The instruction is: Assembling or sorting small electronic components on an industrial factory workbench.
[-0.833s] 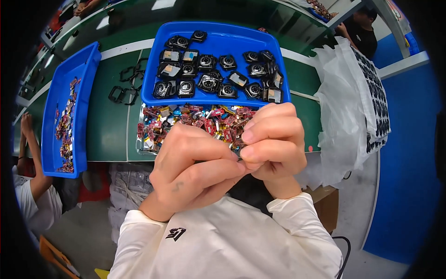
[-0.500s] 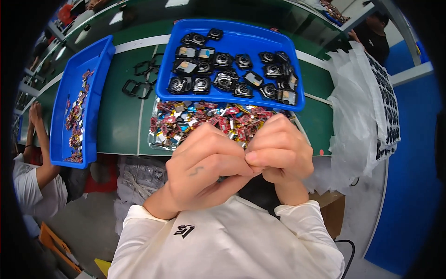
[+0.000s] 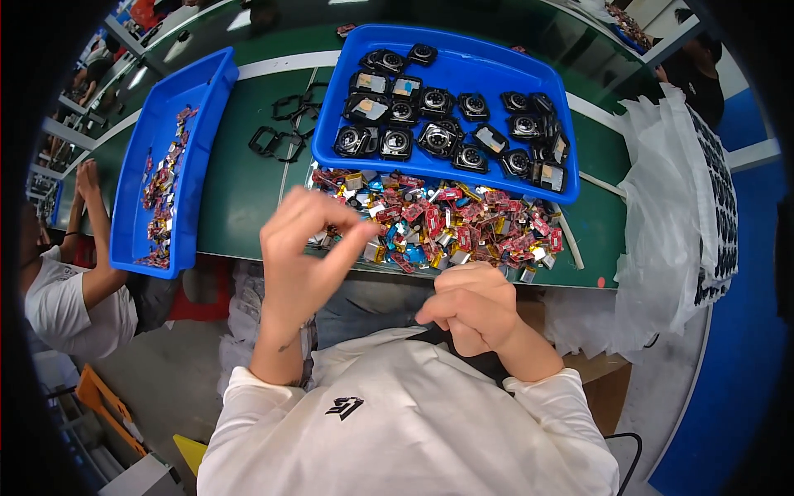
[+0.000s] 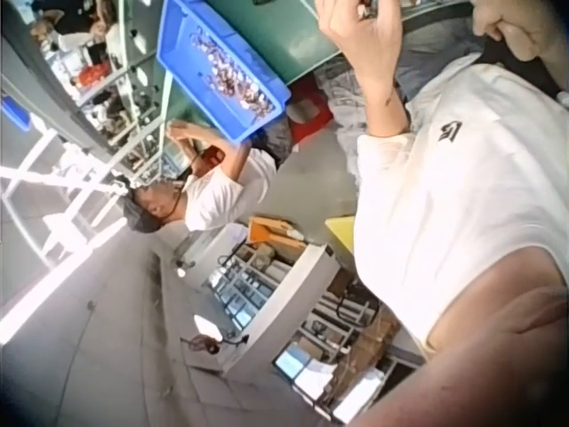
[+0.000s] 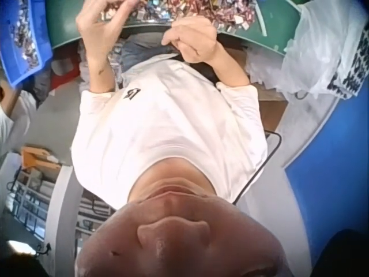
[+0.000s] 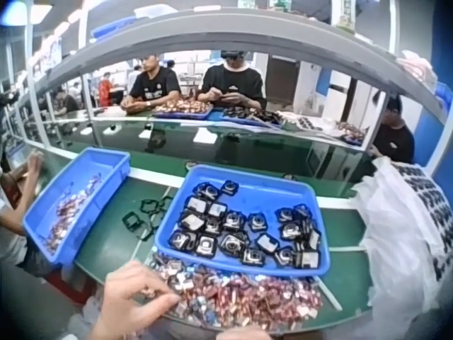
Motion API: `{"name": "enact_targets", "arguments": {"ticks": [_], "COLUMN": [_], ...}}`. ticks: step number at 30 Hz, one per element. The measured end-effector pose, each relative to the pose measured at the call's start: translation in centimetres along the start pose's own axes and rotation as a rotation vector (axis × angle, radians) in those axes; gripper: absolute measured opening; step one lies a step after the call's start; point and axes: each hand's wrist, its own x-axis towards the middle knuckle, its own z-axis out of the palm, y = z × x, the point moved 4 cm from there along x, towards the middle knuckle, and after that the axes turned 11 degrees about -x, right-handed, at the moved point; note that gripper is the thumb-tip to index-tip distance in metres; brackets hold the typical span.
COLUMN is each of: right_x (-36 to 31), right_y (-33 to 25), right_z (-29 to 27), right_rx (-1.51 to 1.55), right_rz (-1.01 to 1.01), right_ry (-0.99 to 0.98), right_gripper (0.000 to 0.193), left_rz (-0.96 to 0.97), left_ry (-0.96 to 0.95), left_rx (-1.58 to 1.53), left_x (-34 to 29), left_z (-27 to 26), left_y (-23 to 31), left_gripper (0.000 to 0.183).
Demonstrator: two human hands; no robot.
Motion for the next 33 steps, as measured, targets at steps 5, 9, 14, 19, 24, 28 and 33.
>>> {"name": "enact_targets", "arguments": {"ticks": [5, 9, 14, 19, 24, 28, 33], "right_x": [-0.6, -0.8, -0.6, -0.1, 0.4, 0.2, 0.3], "right_y": [-0.3, -0.3, 0.3, 0.6, 1.2, 1.0, 0.9], "right_z": [0.4, 0.4, -0.4, -2.1, -2.9, -3.0, -2.7], "right_rx": [0.042, 0.088, 0.117, -0.239, -0.282, -0.296, -0.186], "right_rz": [-0.045, -0.048, -0.043, 0.198, 0.293, 0.241, 0.271], "right_ry": [0.023, 0.002, 0.022, 0.377, 0.369, 0.347, 0.389], "right_gripper": [0.011, 0.01, 0.008, 0.011, 0.025, 0.023, 0.019], "left_rz": [0.143, 0.191, 0.11, 0.074, 0.006, -0.009, -0.014], "left_ry": [-0.096, -0.207, -0.152, -0.053, -0.118, -0.138, -0.121], "left_rx": [0.282, 0.359, 0.119, -0.214, -0.411, -0.336, -0.374], "left_x": [3.8, 4.0, 4.2, 3.1, 1.6, 1.0, 0.6], "left_z": [2.4, 3.6, 2.0, 1.2, 2.4, 3.4, 4.6], "left_y": [-0.7, -1.9, -1.0, 0.3, 1.1, 1.4, 1.3], "left_gripper": [0.016, 0.017, 0.013, 0.013, 0.017, 0.023, 0.024]}}
